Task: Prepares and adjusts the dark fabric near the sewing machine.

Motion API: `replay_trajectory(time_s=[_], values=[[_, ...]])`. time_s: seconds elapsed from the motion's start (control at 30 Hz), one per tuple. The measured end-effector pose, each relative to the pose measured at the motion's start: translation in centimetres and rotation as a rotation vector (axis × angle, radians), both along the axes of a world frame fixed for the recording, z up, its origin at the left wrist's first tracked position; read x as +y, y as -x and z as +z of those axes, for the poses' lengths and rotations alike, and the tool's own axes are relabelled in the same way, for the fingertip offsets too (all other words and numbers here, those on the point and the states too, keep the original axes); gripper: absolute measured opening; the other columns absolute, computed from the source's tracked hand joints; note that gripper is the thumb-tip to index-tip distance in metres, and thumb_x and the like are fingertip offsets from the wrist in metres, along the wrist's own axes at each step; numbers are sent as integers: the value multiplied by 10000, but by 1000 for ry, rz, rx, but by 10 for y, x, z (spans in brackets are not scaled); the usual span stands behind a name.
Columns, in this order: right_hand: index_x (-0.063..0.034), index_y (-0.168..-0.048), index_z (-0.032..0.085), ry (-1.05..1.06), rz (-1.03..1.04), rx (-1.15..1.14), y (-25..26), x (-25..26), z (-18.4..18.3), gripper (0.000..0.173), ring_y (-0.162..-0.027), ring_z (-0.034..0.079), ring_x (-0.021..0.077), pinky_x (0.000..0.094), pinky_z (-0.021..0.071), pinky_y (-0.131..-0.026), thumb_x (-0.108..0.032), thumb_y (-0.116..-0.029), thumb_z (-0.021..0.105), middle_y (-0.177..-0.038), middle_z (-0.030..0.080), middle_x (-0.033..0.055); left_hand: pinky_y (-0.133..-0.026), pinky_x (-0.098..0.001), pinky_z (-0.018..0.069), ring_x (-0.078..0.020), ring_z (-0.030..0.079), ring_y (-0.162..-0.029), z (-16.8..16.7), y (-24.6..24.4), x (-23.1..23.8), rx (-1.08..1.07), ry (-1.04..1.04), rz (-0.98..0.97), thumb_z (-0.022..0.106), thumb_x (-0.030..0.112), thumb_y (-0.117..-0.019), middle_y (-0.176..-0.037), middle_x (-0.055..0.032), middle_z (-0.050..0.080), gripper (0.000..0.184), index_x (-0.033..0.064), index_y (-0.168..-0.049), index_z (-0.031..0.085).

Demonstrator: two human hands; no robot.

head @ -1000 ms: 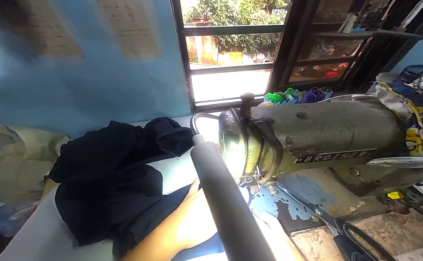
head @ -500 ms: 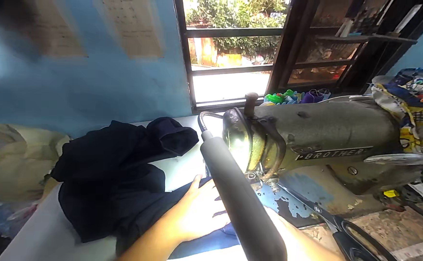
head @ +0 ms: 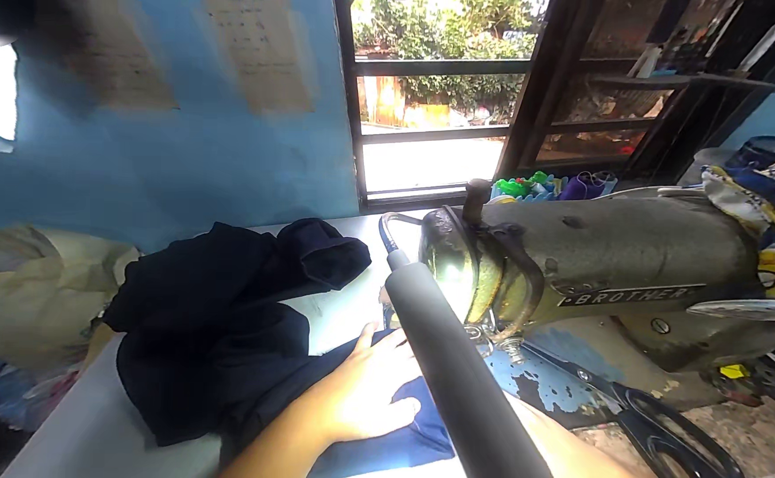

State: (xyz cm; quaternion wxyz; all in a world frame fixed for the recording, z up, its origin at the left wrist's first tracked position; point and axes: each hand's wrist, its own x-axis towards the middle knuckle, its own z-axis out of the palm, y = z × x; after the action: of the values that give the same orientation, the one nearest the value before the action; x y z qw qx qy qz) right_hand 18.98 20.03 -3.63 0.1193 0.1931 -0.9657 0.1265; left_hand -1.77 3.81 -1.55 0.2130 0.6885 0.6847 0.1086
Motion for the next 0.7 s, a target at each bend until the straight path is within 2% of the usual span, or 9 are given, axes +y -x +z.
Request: replay_trajectory(time_s=[0.07, 0.13, 0.23, 0.3, 0.33, 0.4, 0.5, 0.53, 0.7], values=[[1, -1061, 689, 33, -7, -2, -1, -1, -1, 267, -1214, 641, 381, 479, 513, -1012, -131, -1053, 457, -1205, 692, 229, -1160, -722, 49, -334, 223, -1552, 3, 1, 2, -5, 25, -14, 463, 292, -982, -1627, -128, 371, 404, 152, -1324, 626], [-12, -1063, 690, 38, -14, -1, -1, -1, 0, 263, -1209, 644, 372, 472, 513, -1007, -137, -1051, 460, -1199, 695, 223, -1165, -718, 49, -319, 272, -1534, 5, -2, 3, -37, 13, 26, 443, 256, -973, -1568, -116, 455, 346, 112, -1196, 665], [-18, -1013, 686, -28, -3, 23, 2, -4, 7, 238, -1133, 676, 376, 476, 548, -930, -122, -1035, 474, -1119, 711, 221, -1187, -680, 94, -277, 457, -1432, 1, -13, 6, -63, -90, 199, 372, 362, -1071, -1342, -127, 648, 481, 14, -1018, 701], [-7, -993, 672, -37, 0, 48, 2, -5, 10, 241, -1134, 677, 382, 485, 554, -922, -125, -1046, 468, -1129, 705, 232, -1120, -696, 243, -293, 635, -1219, -13, -19, 8, 1, -291, 261, 416, 400, -1059, -1057, -148, 721, 531, 5, -772, 626], [-16, -1005, 669, -50, -11, 62, 1, -6, 10, 247, -1160, 677, 375, 483, 560, -937, -139, -1058, 460, -1166, 707, 226, -1100, -691, 271, -304, 663, -1143, -15, -19, 8, 7, -321, 267, 451, 390, -1038, -988, -158, 713, 515, 6, -721, 583], [-15, -1015, 678, -70, -40, 45, -1, -9, 16, 255, -1168, 674, 370, 483, 562, -932, -144, -1062, 462, -1180, 708, 218, -1143, -661, 207, -312, 629, -1156, -7, -18, 8, -46, -227, 273, 501, 348, -1003, -1013, -167, 686, 415, 0, -801, 602], [-18, -1014, 686, -115, -57, 37, -3, -11, 22, 250, -1151, 690, 365, 485, 571, -899, -147, -1055, 475, -1182, 722, 213, -1207, -628, 113, -236, 470, -1420, -4, -20, 7, -21, -137, 300, 454, 357, -998, -1370, -96, 631, 407, 63, -1202, 649], [-29, -1011, 683, -116, -57, 51, -3, -11, 19, 247, -1146, 693, 354, 472, 570, -898, -153, -1052, 473, -1184, 723, 206, -1210, -629, 102, -217, 440, -1449, -4, -23, 7, 18, -133, 314, 435, 352, -996, -1423, -72, 606, 427, 84, -1260, 638], [16, -1048, 695, -35, -76, -71, -1, -13, 21, 275, -1196, 662, 392, 504, 547, -945, -142, -1057, 469, -1222, 699, 249, -1246, -545, 109, -219, 394, -1475, 6, -24, 8, 34, 29, 286, 416, 254, -1009, -1461, -89, 564, 405, 60, -1314, 600]])
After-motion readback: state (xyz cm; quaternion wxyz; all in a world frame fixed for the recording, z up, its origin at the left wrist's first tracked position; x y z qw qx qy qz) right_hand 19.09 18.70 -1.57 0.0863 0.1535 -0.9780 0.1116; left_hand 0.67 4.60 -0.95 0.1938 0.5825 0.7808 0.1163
